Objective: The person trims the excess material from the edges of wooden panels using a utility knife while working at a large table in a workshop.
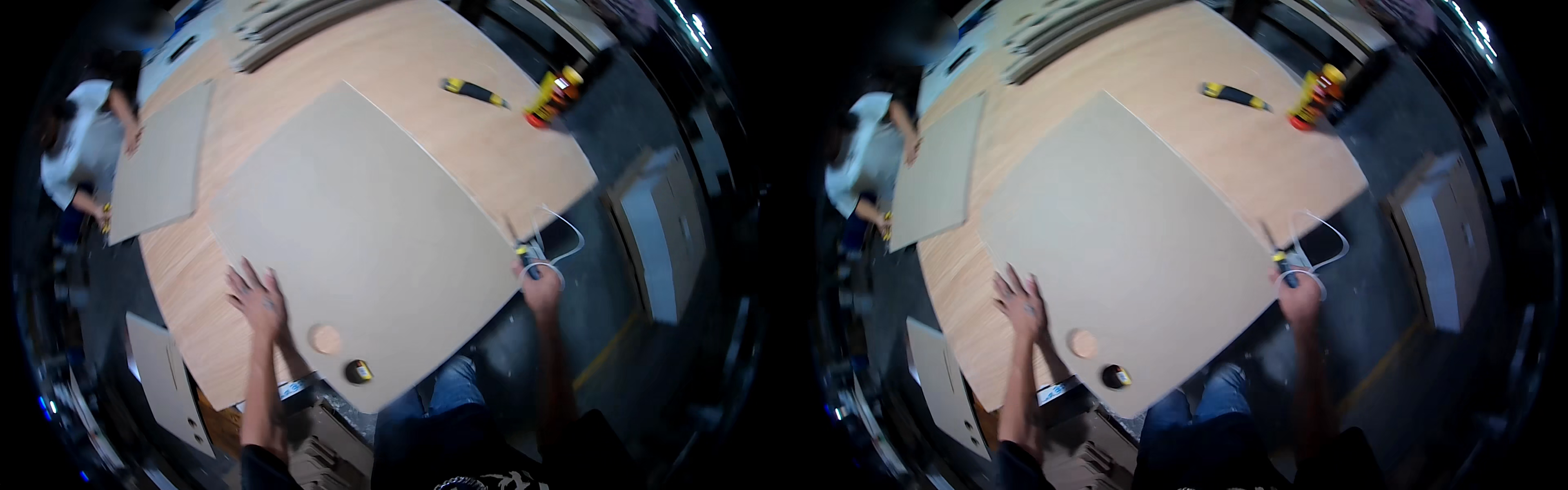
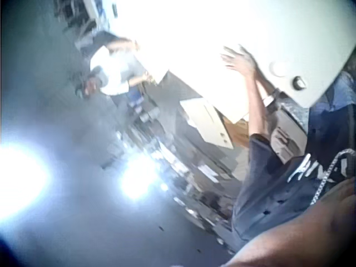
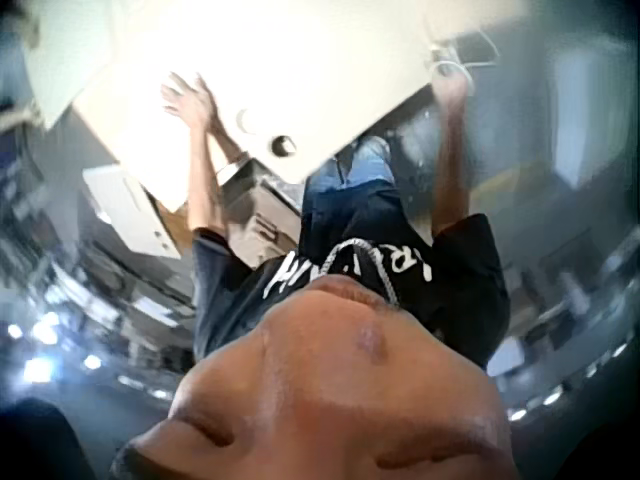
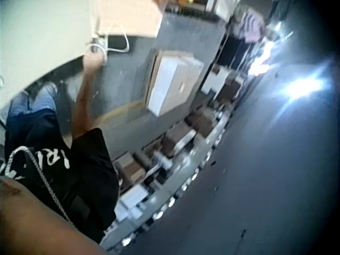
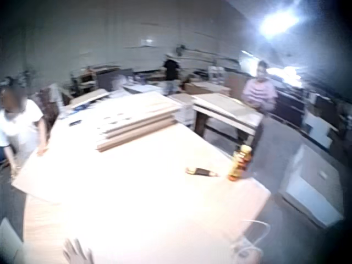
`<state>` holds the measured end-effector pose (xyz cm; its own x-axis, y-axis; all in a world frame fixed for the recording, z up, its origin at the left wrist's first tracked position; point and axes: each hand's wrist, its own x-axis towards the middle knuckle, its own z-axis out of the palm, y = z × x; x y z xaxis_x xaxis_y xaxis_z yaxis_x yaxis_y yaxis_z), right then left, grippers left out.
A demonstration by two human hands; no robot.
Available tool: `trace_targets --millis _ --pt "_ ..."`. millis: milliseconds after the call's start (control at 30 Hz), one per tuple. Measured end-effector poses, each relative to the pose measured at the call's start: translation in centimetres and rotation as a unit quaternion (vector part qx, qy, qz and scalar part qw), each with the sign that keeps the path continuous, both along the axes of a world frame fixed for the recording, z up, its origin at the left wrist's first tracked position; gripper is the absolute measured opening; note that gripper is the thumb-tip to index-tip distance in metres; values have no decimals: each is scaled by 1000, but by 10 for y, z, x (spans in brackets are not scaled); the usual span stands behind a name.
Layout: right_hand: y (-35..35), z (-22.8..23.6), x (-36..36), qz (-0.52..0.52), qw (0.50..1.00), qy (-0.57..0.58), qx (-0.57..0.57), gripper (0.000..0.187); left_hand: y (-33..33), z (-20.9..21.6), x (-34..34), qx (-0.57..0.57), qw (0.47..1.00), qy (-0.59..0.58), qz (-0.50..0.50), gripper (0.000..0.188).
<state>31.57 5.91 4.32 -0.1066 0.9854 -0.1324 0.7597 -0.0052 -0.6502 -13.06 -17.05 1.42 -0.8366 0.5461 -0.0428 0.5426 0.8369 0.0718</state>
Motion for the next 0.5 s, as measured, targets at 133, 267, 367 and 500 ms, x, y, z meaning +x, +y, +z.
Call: trace_targets --millis 133,267,367,500 --pt "-55 6 15 -9 997 65 -43 30 80 -18 -7 12 988 70 -137 62" --pt "-93 2 48 -97 987 117 -53 38 156 -21 93 63 925 52 -370 61" --pt "-144 -21 64 -87 987 129 28 47 186 -12 152 69 908 37 -412 64" --pt "-198 -27 86 -9 999 50 19 48 230 -30 172 67 941 89 -318 70"
